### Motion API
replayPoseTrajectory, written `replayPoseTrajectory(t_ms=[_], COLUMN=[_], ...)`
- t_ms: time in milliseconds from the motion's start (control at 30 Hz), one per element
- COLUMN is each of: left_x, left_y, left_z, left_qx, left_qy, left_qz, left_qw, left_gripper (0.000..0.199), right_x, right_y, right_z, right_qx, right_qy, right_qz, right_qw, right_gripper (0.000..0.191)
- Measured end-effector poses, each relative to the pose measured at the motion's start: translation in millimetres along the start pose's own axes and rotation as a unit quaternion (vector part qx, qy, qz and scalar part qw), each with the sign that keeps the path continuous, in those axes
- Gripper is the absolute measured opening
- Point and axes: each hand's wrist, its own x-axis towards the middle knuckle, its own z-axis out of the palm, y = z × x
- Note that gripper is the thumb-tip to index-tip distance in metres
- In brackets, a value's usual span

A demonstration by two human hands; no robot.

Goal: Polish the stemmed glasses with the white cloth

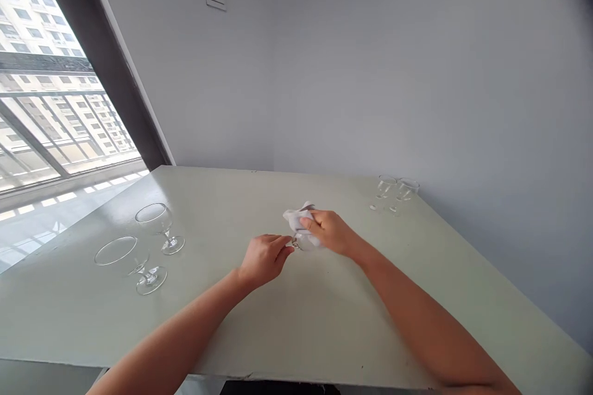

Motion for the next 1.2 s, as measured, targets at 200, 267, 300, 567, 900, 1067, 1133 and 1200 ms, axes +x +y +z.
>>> replayPoseTrajectory(t_ms=[200, 267, 300, 567, 900, 1067, 1133, 1200], left_x=[1.1, 2.9, 3.7, 4.8, 6.4, 6.9, 7.4, 8.2], left_y=[7.8, 7.8, 7.6, 6.9, -12.5, -10.3, -8.6, -7.3], left_z=[13.1, 18.7, 21.1, 26.3, 29.3, 20.1, 15.4, 11.2], left_qx=[-0.306, -0.396, -0.426, -0.587, -0.332, -0.499, -0.584, -0.638], left_qy=[-0.015, -0.002, 0.004, 0.024, 0.134, 0.051, 0.013, 0.001], left_qz=[-0.177, -0.215, -0.226, -0.259, -0.305, -0.235, -0.223, -0.216], left_qw=[0.935, 0.893, 0.876, 0.767, 0.882, 0.832, 0.781, 0.739], left_gripper=[0.027, 0.026, 0.026, 0.031, 0.044, 0.073, 0.068, 0.061], right_x=[20.5, 20.1, 18.4, -1.8, -1.7, 0.1, -1.2, -2.8], right_y=[24.9, 27.1, 27.3, 24.1, 27.8, 26.4, 25.6, 24.7], right_z=[13.0, 31.5, 40.1, 80.2, 74.6, 72.6, 72.6, 70.4], right_qx=[0.507, 0.558, 0.570, 0.506, 0.505, 0.584, 0.598, 0.599], right_qy=[0.141, 0.186, 0.192, 0.159, 0.055, 0.015, -0.009, -0.048], right_qz=[0.152, 0.160, 0.159, 0.155, 0.182, 0.242, 0.262, 0.274], right_qw=[0.837, 0.792, 0.783, 0.834, 0.842, 0.775, 0.758, 0.751], right_gripper=[0.030, 0.031, 0.031, 0.036, 0.030, 0.024, 0.023, 0.023])
